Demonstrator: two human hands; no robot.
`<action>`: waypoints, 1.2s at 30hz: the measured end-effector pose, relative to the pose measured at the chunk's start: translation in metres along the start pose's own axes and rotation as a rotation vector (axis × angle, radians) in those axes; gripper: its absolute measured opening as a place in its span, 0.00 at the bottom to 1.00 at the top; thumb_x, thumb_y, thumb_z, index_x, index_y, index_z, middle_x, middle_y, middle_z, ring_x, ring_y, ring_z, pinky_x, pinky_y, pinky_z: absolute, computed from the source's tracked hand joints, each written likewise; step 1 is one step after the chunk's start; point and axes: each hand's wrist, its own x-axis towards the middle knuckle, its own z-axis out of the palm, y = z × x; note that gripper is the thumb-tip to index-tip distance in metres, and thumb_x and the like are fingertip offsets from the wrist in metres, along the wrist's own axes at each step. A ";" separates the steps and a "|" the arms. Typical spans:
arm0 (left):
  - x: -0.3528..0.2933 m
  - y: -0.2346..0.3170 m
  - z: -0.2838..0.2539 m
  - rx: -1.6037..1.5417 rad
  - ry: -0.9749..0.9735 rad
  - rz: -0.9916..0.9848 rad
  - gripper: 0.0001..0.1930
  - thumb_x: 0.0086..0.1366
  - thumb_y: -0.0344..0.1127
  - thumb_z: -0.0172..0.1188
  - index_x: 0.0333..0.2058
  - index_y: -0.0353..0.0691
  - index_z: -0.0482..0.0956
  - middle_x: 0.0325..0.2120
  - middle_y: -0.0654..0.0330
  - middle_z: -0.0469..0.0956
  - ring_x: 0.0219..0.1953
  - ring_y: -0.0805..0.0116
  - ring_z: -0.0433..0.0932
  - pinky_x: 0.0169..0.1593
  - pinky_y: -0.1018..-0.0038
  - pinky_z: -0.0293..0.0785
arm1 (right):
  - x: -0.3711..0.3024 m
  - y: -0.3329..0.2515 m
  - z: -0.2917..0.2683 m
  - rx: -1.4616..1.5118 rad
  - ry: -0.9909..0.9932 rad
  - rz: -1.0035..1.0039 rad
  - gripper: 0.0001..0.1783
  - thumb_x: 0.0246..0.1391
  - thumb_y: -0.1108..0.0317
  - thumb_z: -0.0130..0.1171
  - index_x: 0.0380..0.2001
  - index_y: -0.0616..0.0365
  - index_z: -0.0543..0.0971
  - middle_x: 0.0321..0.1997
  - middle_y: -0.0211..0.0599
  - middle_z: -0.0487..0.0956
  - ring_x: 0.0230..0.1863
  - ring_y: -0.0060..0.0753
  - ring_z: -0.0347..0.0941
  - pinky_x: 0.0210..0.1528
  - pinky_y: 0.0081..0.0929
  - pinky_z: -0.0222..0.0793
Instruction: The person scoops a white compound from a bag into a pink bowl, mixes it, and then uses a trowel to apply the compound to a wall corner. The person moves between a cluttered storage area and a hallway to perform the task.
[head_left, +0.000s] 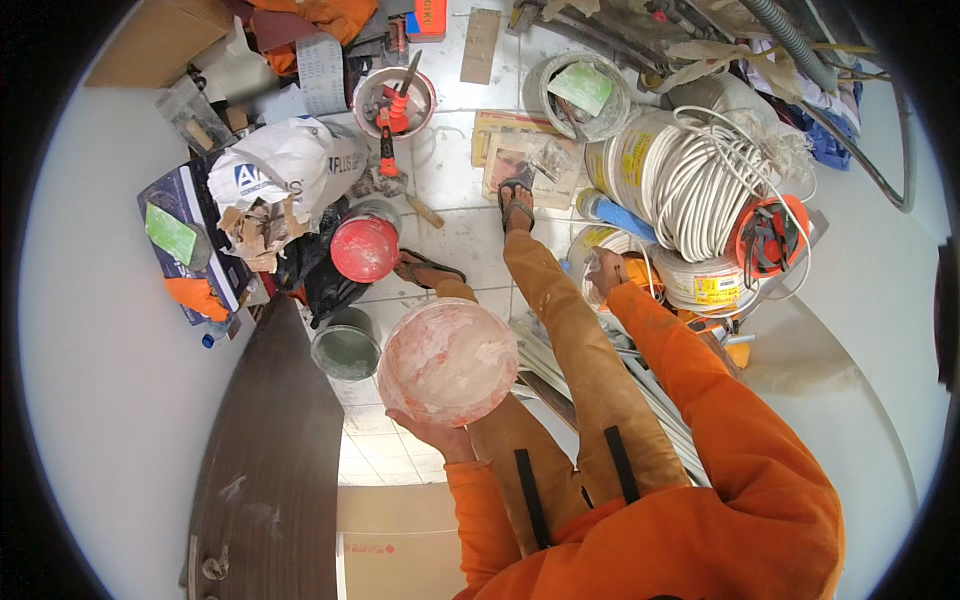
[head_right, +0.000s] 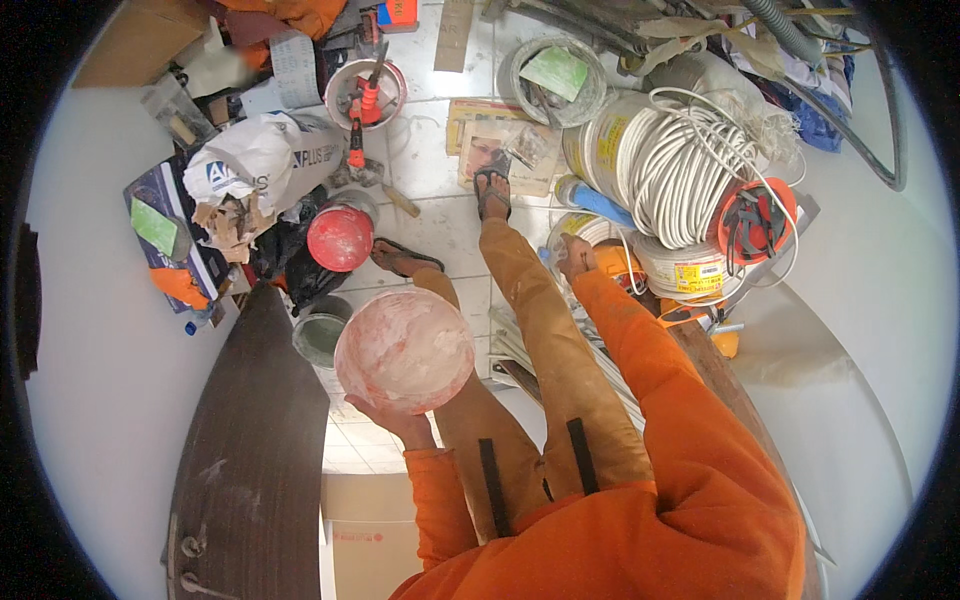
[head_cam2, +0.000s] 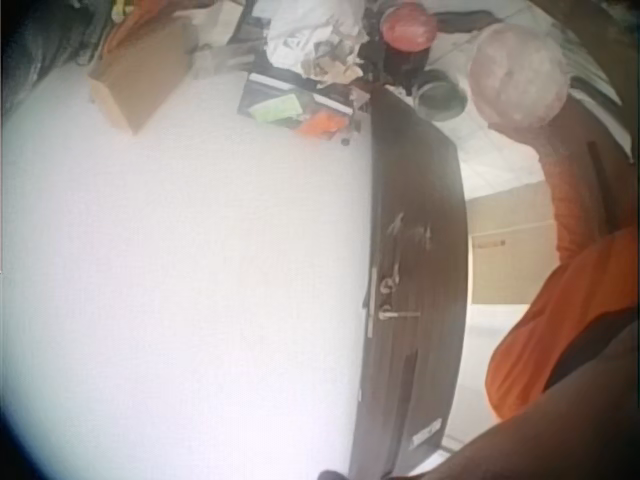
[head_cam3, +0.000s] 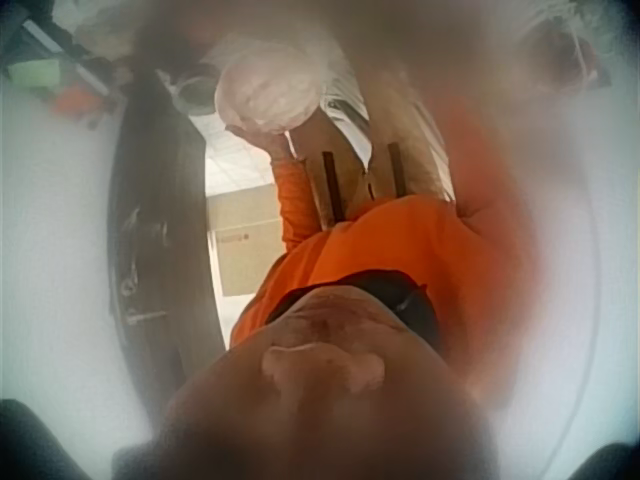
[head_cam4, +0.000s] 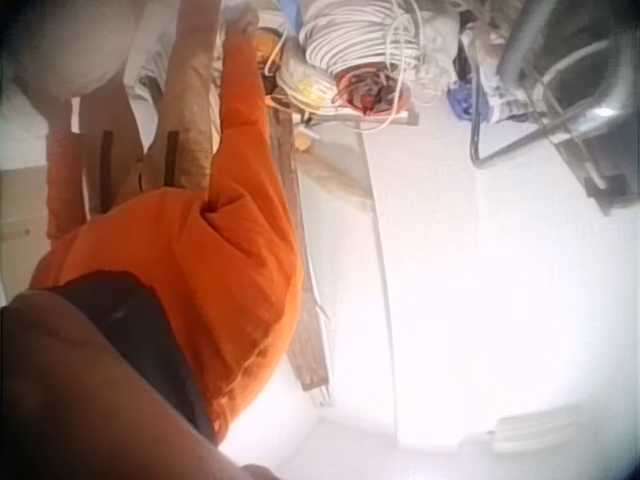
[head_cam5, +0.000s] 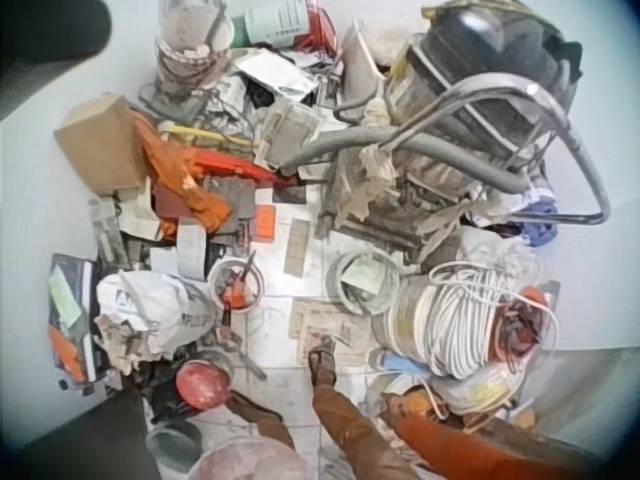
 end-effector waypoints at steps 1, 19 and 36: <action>0.001 -0.007 0.002 -0.018 0.000 -0.012 0.36 0.70 0.65 0.30 0.66 0.45 0.53 0.64 0.55 0.57 0.65 0.56 0.57 0.68 0.60 0.56 | 0.006 0.007 -0.002 0.008 -0.041 0.034 0.29 0.32 0.77 0.68 0.45 0.67 0.76 0.39 0.55 0.78 0.41 0.51 0.77 0.43 0.36 0.73; 0.005 -0.069 0.057 -0.067 -0.025 -0.041 0.39 0.68 0.68 0.32 0.66 0.45 0.52 0.65 0.54 0.56 0.65 0.55 0.57 0.67 0.57 0.57 | 0.120 0.064 -0.029 -0.457 0.029 -0.244 0.22 0.40 0.70 0.65 0.43 0.60 0.77 0.40 0.57 0.76 0.40 0.60 0.74 0.45 0.42 0.72; 0.041 -0.101 0.052 -0.058 0.247 -0.098 0.47 0.59 0.76 0.39 0.67 0.49 0.49 0.66 0.54 0.53 0.66 0.50 0.55 0.66 0.47 0.55 | 0.393 -0.006 -0.111 -0.413 0.274 0.189 0.38 0.47 0.56 0.65 0.59 0.64 0.67 0.59 0.59 0.69 0.59 0.53 0.67 0.60 0.39 0.66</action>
